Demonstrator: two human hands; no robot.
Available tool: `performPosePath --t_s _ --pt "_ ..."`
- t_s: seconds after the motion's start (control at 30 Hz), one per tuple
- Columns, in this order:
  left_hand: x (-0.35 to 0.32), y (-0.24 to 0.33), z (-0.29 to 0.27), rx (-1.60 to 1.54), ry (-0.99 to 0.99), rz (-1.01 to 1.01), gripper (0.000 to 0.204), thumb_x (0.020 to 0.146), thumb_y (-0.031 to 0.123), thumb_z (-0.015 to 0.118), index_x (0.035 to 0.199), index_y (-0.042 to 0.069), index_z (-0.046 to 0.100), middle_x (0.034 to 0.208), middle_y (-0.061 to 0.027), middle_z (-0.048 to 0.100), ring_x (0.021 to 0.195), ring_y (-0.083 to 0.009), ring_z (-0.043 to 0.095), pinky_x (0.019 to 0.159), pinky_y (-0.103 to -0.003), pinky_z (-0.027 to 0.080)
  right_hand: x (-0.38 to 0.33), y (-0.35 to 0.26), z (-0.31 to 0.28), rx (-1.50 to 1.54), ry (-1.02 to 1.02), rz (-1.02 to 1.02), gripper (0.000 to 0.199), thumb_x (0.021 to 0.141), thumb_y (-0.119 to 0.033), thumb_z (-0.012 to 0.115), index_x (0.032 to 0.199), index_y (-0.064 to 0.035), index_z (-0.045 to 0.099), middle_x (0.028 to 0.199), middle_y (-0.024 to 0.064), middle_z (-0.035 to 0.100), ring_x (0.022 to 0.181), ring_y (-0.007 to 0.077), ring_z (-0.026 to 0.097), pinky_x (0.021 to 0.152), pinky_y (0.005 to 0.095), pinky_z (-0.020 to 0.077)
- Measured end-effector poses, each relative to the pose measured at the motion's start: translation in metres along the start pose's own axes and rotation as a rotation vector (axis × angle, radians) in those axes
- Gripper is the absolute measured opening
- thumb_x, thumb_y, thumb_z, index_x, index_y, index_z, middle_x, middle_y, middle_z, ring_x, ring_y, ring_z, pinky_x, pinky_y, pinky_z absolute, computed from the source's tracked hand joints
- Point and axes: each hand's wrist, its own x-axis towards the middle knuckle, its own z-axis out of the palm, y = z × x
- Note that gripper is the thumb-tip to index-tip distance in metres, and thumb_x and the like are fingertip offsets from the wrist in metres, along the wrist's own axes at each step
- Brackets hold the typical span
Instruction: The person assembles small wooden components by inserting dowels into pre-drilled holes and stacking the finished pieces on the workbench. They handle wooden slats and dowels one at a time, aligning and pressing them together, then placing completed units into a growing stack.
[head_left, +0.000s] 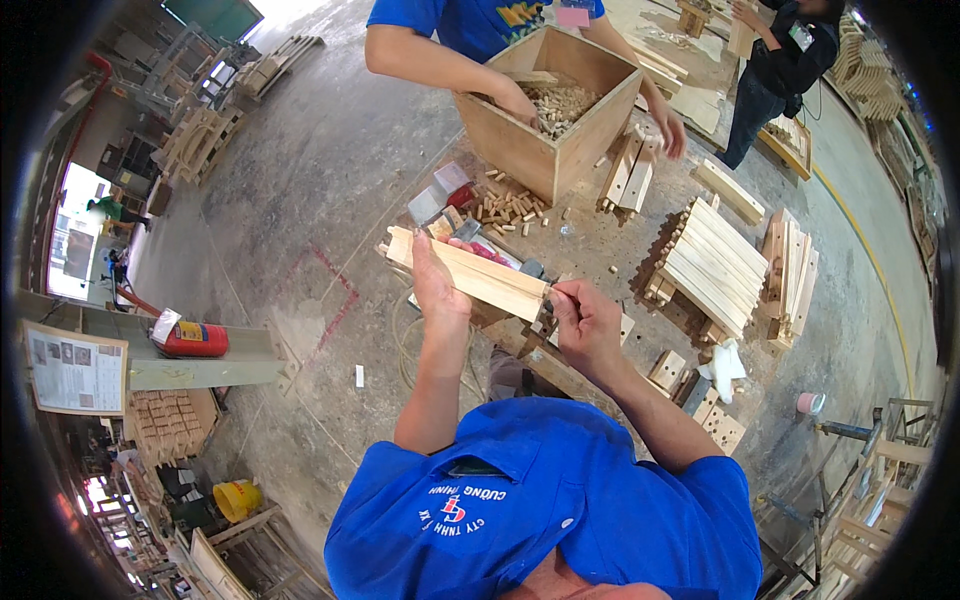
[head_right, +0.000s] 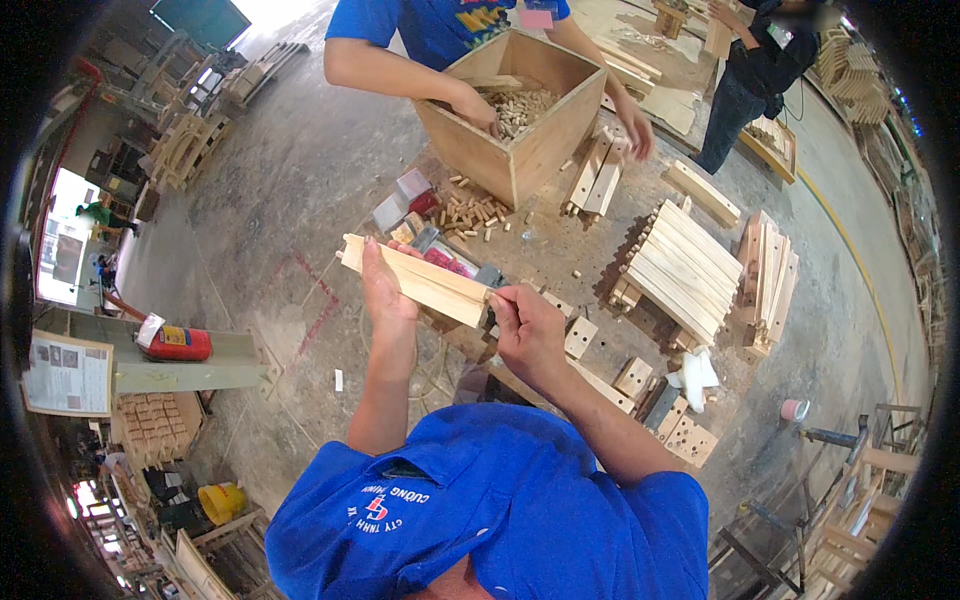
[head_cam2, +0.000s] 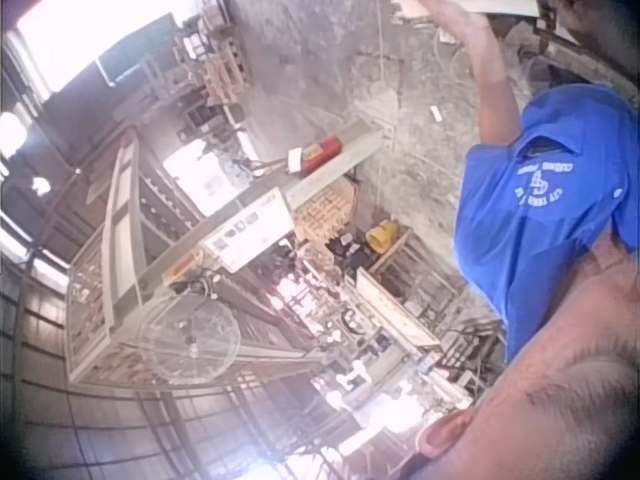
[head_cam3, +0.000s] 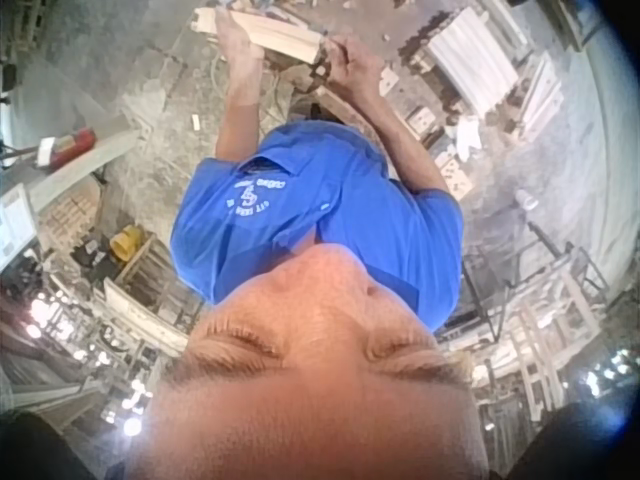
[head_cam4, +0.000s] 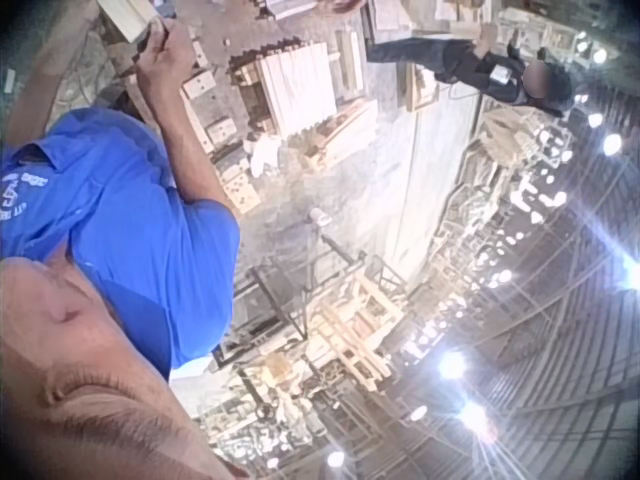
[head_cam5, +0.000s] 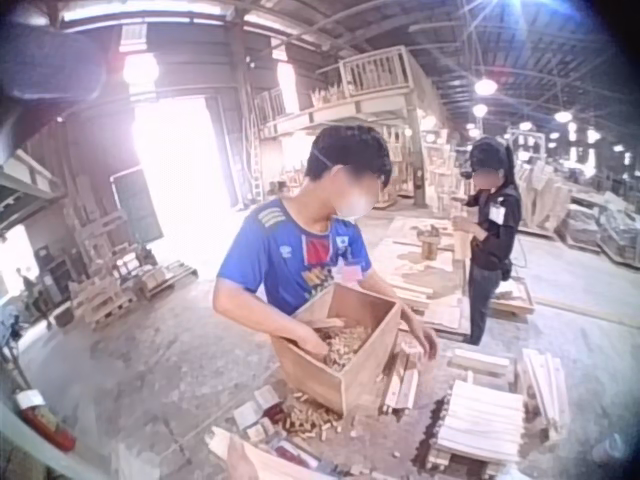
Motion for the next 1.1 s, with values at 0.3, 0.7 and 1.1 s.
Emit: performPosePath --t_s 0.3,0.7,1.1 --pt "0.012 0.001 -0.003 -0.033 0.028 -0.109 0.039 0.098 0.036 0.077 0.103 0.001 0.059 0.089 -0.0101 0.064 0.084 -0.0268 0.067 0.083 -0.045 0.061 0.006 0.007 0.002 0.487 -0.017 0.422 0.015 0.107 -0.02 0.068 0.105 -0.0048 0.071 0.076 -0.0014 0.063 0.06 0.007 0.053 0.055 0.0249 0.0431" --pt "0.044 -0.005 -0.044 -0.155 0.116 -0.279 0.043 0.105 0.04 0.062 0.11 -0.001 0.055 0.098 -0.0154 0.066 0.092 -0.0335 0.065 0.09 -0.051 0.058 -0.004 0.061 -0.04 1.066 0.048 0.877 0.017 0.106 0.001 0.057 0.123 0.0028 0.06 0.112 0.0148 0.069 0.106 0.0267 0.073 0.096 0.038 0.0643" --pt "0.037 -0.011 -0.03 -0.173 0.105 -0.368 0.043 0.105 0.041 0.064 0.109 -0.001 0.055 0.095 -0.0135 0.064 0.088 -0.0292 0.065 0.086 -0.046 0.06 0.024 0.007 -0.014 0.242 -0.142 0.071 0.016 0.102 -0.003 0.07 0.118 -0.001 0.072 0.09 0.0026 0.07 0.072 0.0091 0.065 0.064 0.0262 0.0555"
